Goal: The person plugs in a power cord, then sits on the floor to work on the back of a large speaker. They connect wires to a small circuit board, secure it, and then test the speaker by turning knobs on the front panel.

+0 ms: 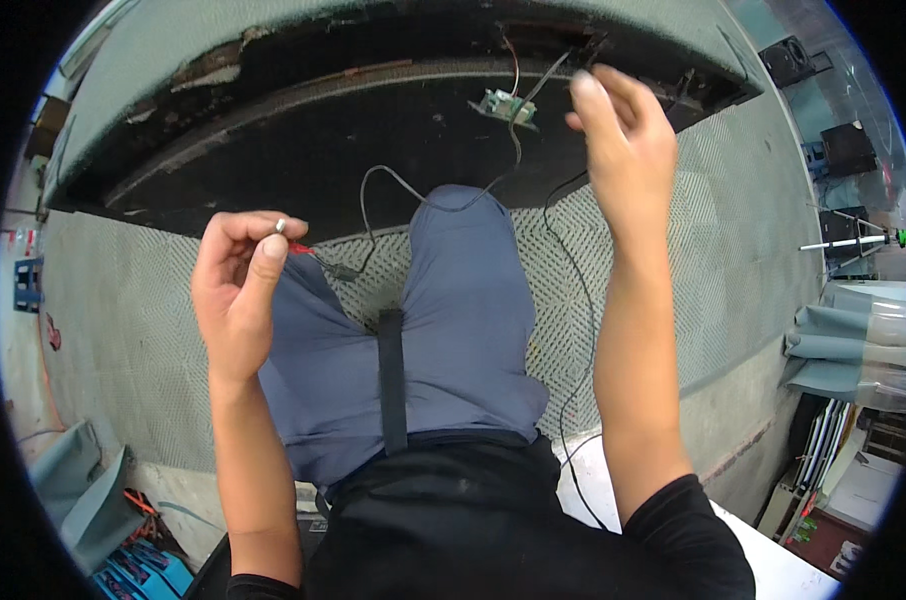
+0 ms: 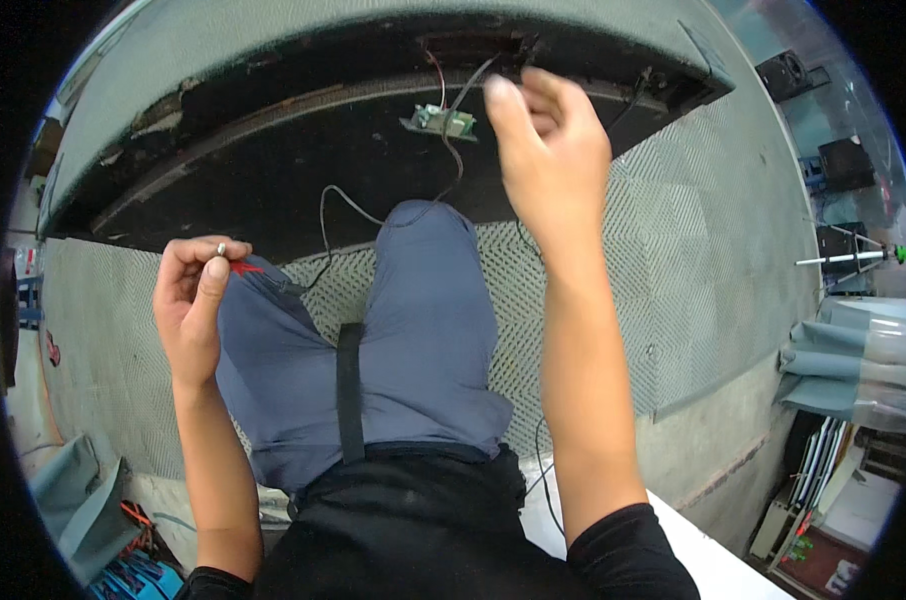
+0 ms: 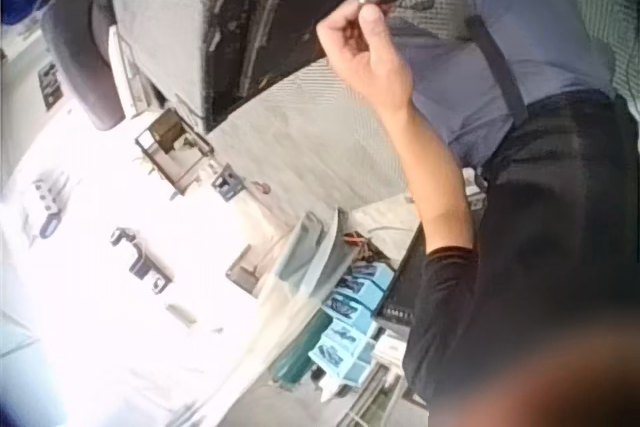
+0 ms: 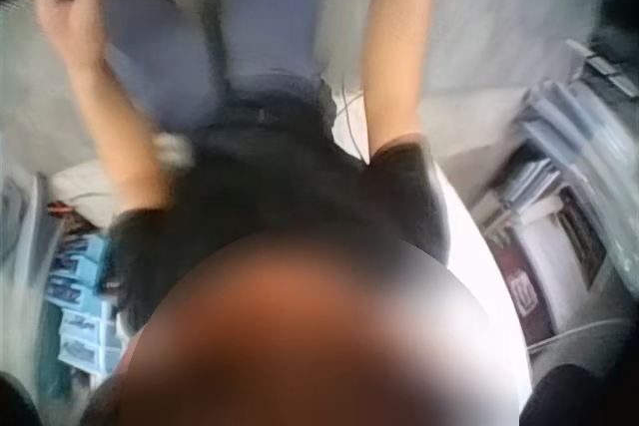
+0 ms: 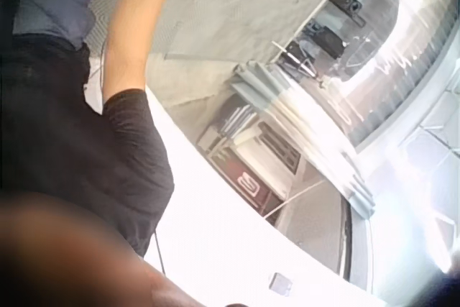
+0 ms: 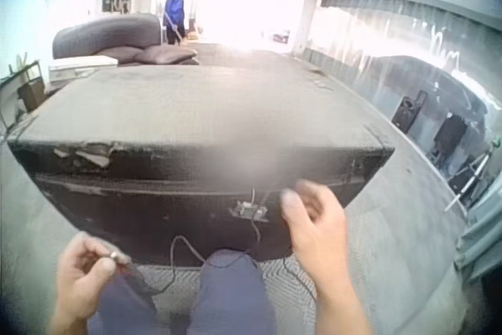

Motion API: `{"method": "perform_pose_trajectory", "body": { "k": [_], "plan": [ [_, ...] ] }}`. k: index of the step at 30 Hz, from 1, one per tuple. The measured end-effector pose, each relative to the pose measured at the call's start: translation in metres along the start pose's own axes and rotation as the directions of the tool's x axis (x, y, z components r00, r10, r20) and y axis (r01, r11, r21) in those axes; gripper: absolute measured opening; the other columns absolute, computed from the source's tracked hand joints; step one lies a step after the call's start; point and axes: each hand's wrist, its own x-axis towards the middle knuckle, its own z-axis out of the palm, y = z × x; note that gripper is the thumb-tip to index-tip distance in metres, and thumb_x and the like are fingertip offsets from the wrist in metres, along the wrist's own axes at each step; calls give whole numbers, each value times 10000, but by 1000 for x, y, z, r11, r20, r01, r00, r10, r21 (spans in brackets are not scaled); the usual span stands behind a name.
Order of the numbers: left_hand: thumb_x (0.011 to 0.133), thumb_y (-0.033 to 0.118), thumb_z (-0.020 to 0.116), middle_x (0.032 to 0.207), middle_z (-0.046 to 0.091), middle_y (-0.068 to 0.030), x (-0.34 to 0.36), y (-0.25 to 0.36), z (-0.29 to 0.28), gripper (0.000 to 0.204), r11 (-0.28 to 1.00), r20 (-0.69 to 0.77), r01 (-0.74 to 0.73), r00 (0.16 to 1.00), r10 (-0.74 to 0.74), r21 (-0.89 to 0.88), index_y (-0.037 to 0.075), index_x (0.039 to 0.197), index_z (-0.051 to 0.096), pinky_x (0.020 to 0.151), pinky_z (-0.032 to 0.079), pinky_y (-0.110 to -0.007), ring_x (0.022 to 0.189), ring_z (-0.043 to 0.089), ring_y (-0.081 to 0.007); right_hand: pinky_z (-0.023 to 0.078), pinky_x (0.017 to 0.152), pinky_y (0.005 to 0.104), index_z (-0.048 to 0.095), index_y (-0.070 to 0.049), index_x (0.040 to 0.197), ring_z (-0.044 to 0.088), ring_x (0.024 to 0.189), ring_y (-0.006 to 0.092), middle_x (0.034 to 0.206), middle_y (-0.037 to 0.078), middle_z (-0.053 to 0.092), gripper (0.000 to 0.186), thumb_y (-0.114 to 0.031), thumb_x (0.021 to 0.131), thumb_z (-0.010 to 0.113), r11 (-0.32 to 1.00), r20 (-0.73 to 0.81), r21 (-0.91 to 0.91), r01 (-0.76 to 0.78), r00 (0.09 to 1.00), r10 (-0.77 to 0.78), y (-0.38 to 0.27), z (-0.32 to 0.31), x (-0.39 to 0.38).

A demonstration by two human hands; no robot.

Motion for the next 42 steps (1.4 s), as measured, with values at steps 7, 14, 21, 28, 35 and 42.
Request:
{"method": "perform_pose_trajectory", "body": {
  "k": [7, 14, 21, 28, 35, 42],
  "plan": [
    [1072, 70, 689, 1140, 735, -114, -12, -5, 5, 94, 996, 24, 0, 1000, 3, -93, 7, 1128, 647, 973, 548, -300, 1068, 699, -156, 533, 719, 271, 763, 119, 1142, 660, 794, 103, 937, 92, 758, 332, -170, 980, 755, 999, -204, -10, 31, 978, -32, 3, 58, 12],
    [1067, 66, 693, 1131, 735, -113, -28, -26, 0, 95, 986, 9, 57, 998, -56, -156, 2, 1118, 645, 946, 546, -287, 1040, 693, -145, 532, 703, 308, 780, 77, 1140, 661, 744, 174, 902, 118, 715, 233, -78, 985, 701, 928, -213, -186, 322, 909, -358, 18, 69, 13],
    [1065, 80, 702, 1116, 742, -110, -31, -29, 5, 102, 984, 19, 96, 995, -94, -152, 3, 1103, 648, 942, 544, -293, 1025, 684, -144, 572, 747, 343, 788, 14, 1163, 703, 800, 236, 958, 133, 706, 204, -46, 982, 716, 844, -18, -275, 460, 875, -483, 17, 74, -6],
    [1067, 93, 703, 1115, 741, -110, -42, -35, -10, 110, 979, 0, 112, 993, -114, -170, 3, 1094, 646, 932, 544, -295, 1013, 683, -144, 590, 670, 368, 542, 99, 1472, 721, 681, 200, 858, 64, 741, 694, -242, 916, 778, 792, 51, -585, 173, 983, -177, 8, 38, -6],
    [1064, 96, 707, 1110, 737, -110, -46, -47, -14, 110, 967, -15, 149, 988, -156, -206, 11, 1082, 639, 941, 538, -299, 1019, 676, -148, 601, 609, 425, 480, 150, 1525, 760, 680, 296, 860, 134, 750, 903, -385, 868, 791, 161, 377, -894, 418, 897, -232, -21, 20, 14],
    [1068, 97, 702, 1110, 734, -117, -40, -51, -10, 118, 957, 27, 186, 982, -185, -221, 10, 1094, 625, 943, 544, -316, 1028, 681, -167, 625, 649, 430, 539, 211, 1420, 791, 700, 324, 772, 177, 775, 827, -326, 838, 778, 136, 420, -901, 412, 907, 32, -34, 24, 38]
  ]
}}
